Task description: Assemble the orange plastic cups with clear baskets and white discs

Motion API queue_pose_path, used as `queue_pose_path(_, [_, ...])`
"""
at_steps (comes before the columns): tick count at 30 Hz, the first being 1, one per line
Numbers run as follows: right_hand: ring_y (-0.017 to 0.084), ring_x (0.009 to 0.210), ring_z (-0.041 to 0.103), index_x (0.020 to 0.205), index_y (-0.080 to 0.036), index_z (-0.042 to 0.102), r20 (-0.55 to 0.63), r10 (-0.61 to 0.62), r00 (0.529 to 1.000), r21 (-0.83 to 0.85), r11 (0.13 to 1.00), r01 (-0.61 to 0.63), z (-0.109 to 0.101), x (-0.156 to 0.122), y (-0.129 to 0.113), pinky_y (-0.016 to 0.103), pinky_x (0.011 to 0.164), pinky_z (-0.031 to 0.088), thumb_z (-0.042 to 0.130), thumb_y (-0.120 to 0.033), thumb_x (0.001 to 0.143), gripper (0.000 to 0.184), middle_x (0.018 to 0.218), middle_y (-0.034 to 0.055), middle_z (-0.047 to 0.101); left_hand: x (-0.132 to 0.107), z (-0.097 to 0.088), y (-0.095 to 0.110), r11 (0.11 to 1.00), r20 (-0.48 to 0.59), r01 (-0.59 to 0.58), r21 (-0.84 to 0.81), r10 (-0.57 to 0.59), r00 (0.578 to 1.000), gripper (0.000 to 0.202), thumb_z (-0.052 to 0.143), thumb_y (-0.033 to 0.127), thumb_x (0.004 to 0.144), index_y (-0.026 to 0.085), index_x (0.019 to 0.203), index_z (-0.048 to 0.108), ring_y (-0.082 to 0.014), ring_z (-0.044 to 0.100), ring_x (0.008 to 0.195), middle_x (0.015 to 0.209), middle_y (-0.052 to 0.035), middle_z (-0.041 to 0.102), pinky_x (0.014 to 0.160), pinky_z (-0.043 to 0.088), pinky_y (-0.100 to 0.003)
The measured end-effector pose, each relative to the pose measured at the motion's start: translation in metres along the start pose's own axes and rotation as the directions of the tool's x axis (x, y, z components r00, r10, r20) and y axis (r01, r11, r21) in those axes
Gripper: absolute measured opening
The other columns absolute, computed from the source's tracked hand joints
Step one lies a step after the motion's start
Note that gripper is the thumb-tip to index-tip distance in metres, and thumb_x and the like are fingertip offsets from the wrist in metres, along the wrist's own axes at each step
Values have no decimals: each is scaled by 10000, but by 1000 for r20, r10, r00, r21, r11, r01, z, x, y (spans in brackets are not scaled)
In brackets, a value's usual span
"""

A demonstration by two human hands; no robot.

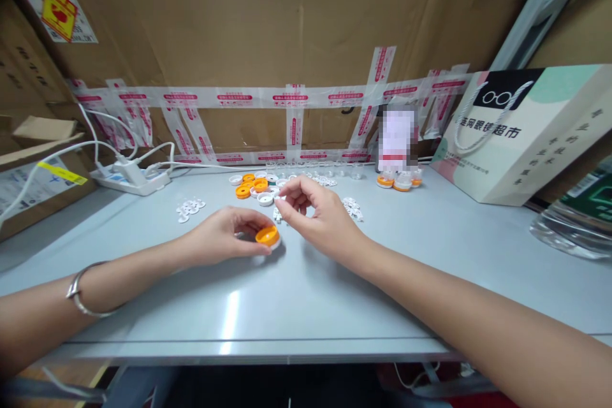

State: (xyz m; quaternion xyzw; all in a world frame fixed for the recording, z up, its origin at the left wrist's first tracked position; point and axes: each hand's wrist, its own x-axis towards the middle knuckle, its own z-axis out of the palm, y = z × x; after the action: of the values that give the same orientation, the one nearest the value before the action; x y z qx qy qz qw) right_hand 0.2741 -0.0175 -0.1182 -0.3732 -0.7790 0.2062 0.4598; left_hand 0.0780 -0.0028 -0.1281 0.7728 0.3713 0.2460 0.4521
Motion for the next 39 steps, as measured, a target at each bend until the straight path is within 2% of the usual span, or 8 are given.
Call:
queue_pose_path(2, [114, 668, 562, 888, -174, 517, 60, 100, 993, 119, 987, -107, 0, -1, 0, 244, 589, 477, 529, -326, 841, 159, 768, 16, 583, 2, -9, 0, 985, -64, 40, -168, -52, 997, 372, 738, 297, 623, 140, 946, 640, -156, 600, 764, 885, -51, 666, 712, 462, -277])
queue_pose_path(4, [122, 676, 570, 948, -181, 513, 96, 82, 992, 130, 987, -94, 0, -1, 1, 264, 610, 497, 608, -350, 789, 251, 790, 17, 588, 3, -17, 2, 956, -91, 33, -290, -62, 994, 356, 737, 309, 638, 158, 948, 648, -155, 598, 797, 929, -50, 663, 733, 451, -277])
queue_pose_path(7, [143, 745, 567, 1076, -219, 530, 55, -169, 984, -20, 985, 170, 2, -4, 0, 306, 692, 507, 692, -320, 723, 401, 884, 30, 604, 0, -21, 6, 922, -30, -3, -387, -10, 1000, 283, 721, 291, 672, 173, 924, 669, -158, 592, 858, 953, -40, 665, 800, 430, -282])
queue_pose_path(9, [158, 808, 568, 1097, -237, 553, 35, -337, 941, -112, 934, 338, 4, -6, -3, 321, 727, 505, 645, -270, 774, 337, 935, 42, 610, -2, -19, 8, 906, 37, -11, -422, 29, 999, 284, 721, 265, 676, 184, 943, 670, -161, 593, 881, 959, -34, 667, 837, 423, -293])
queue_pose_path(12, [179, 891, 568, 1071, -232, 577, 16, -440, 898, -168, 884, 436, 6, -9, -7, 337, 743, 510, 572, -218, 827, 245, 961, 60, 605, -3, -15, 7, 895, 101, -6, -446, 57, 993, 317, 721, 232, 678, 205, 988, 661, -157, 601, 885, 959, -30, 672, 866, 423, -306])
queue_pose_path(20, [165, 820, 559, 1034, -203, 550, 31, -428, 903, -143, 892, 428, 8, -9, -3, 335, 731, 500, 600, -216, 811, 229, 912, 52, 614, -2, -22, 4, 896, 186, -1, -444, 93, 978, 255, 636, 311, 776, 219, 1011, 668, -163, 590, 951, 1018, -39, 671, 900, 402, -301])
queue_pose_path(34, [159, 827, 568, 933, -177, 493, 97, -501, 860, -198, 837, 510, 14, -13, 6, 305, 714, 496, 574, -134, 813, 152, 850, 55, 586, -4, -12, 4, 909, 66, 57, -414, -33, 997, 199, 693, 302, 717, 153, 849, 693, -97, 554, 677, 747, -17, 658, 731, 434, -254])
queue_pose_path(39, [150, 819, 547, 957, -199, 497, 3, -500, 866, -198, 849, 490, 15, -14, 8, 303, 721, 480, 620, -163, 783, 216, 869, 34, 561, -6, -14, 7, 912, 144, 12, -410, 51, 988, 220, 652, 275, 763, 177, 959, 671, -119, 597, 830, 901, -32, 675, 811, 440, -255])
